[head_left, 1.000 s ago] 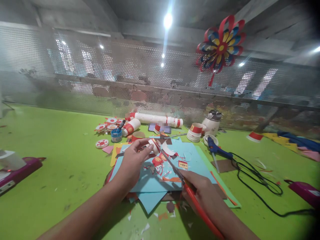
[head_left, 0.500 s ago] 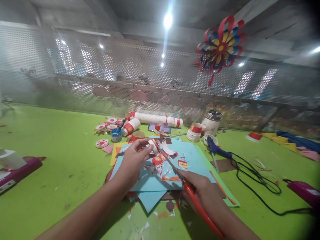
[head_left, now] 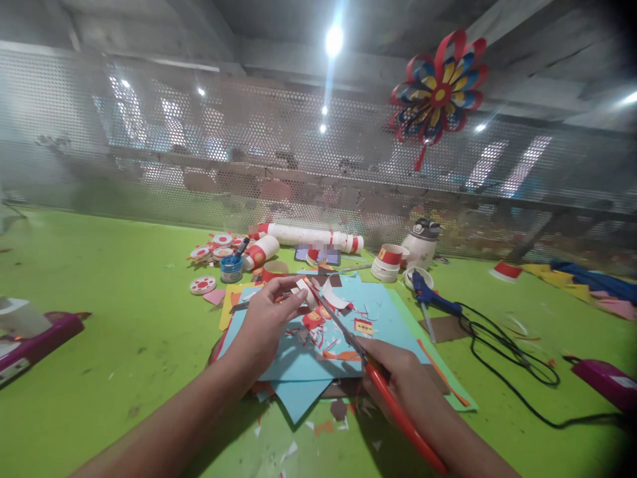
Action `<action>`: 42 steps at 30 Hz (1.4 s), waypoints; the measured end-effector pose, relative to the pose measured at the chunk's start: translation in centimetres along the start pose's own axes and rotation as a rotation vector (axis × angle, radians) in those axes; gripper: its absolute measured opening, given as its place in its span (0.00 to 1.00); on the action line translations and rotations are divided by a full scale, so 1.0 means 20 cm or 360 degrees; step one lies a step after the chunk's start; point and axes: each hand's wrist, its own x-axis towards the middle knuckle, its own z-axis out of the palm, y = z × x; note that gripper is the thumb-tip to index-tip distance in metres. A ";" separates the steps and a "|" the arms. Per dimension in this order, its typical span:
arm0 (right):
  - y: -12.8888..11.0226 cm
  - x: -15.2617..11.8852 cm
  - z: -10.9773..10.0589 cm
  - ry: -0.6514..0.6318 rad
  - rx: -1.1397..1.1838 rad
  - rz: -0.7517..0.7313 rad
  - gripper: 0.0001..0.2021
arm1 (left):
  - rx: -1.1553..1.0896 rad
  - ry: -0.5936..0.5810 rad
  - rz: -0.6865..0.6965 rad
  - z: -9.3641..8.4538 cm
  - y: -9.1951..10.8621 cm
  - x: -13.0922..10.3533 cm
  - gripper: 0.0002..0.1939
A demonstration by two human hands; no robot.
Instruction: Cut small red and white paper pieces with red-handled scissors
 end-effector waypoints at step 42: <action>0.05 0.00 0.03 -0.0005 -0.0068 -0.0042 0.15 | -0.0027 -0.0011 0.0045 0.00 -0.02 0.00 0.15</action>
